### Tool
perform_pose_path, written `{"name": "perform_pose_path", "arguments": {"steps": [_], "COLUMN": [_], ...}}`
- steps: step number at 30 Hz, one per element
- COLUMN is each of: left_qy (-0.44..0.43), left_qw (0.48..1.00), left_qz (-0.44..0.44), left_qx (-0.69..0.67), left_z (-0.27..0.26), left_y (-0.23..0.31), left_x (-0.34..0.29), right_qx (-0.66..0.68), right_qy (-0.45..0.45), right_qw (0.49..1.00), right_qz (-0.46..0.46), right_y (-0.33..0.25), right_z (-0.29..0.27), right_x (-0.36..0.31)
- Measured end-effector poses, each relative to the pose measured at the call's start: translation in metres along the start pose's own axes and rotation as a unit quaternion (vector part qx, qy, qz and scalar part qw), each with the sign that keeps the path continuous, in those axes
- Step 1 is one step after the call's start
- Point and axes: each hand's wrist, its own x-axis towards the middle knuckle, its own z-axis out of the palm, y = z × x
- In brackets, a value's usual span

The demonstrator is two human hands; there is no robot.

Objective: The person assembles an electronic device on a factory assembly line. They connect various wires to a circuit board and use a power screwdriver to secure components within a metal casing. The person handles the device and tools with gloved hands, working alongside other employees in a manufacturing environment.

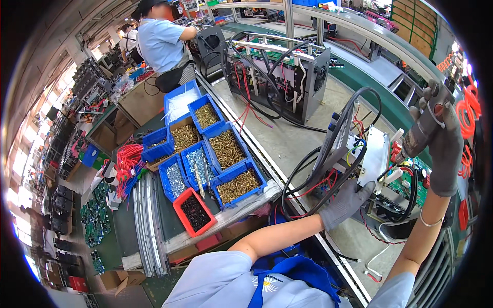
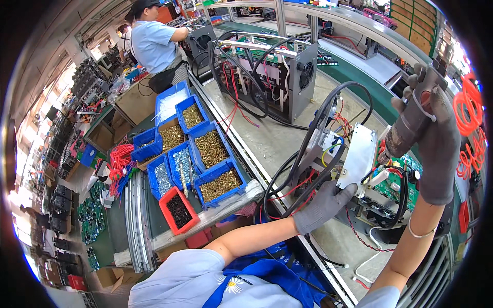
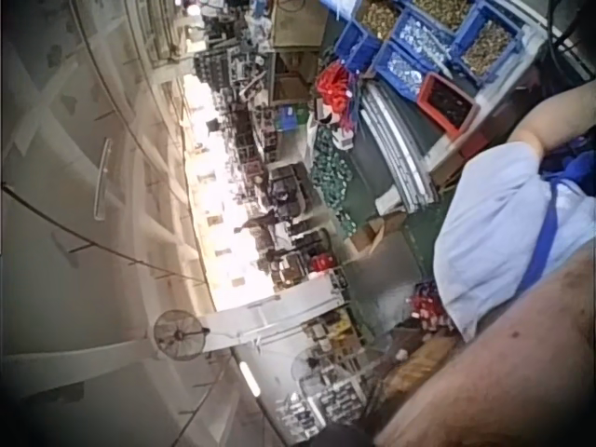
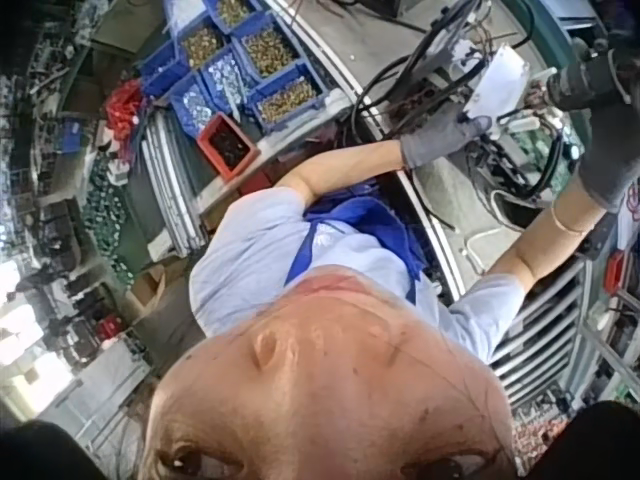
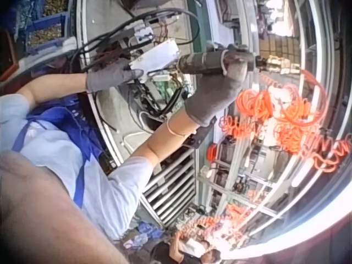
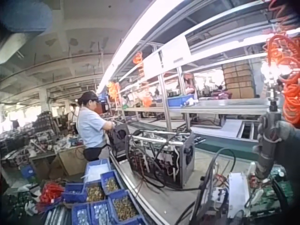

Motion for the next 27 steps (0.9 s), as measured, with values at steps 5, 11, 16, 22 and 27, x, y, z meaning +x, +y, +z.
{"name": "perform_pose_path", "arguments": {"steps": [5, 11, 16, 22, 27], "left_qy": [0.011, 0.009, 0.029, 0.01, 0.001], "left_qw": [1.0, 1.0, 0.993, 0.99, 0.984], "left_qz": [0.009, 0.029, -0.082, -0.111, -0.131], "left_qx": [0.011, 0.002, -0.082, -0.083, -0.12], "left_z": [0.001, 0.0, 0.003, 0.003, 0.0], "left_y": [-0.005, -0.01, -0.011, 0.013, 0.018], "left_x": [0.0, 0.002, 0.002, -0.001, -0.001], "right_qx": [-0.029, -0.263, -0.263, -0.252, -0.214], "right_qy": [-0.001, 0.225, 0.179, 0.164, 0.191], "right_qw": [0.999, 0.934, 0.945, 0.947, 0.95], "right_qz": [0.02, -0.087, -0.077, -0.111, -0.126], "right_y": [0.0, 0.017, 0.026, 0.022, 0.022], "right_z": [-0.011, 0.049, 0.058, 0.049, 0.055], "right_x": [0.014, -0.008, -0.028, -0.026, -0.024]}}
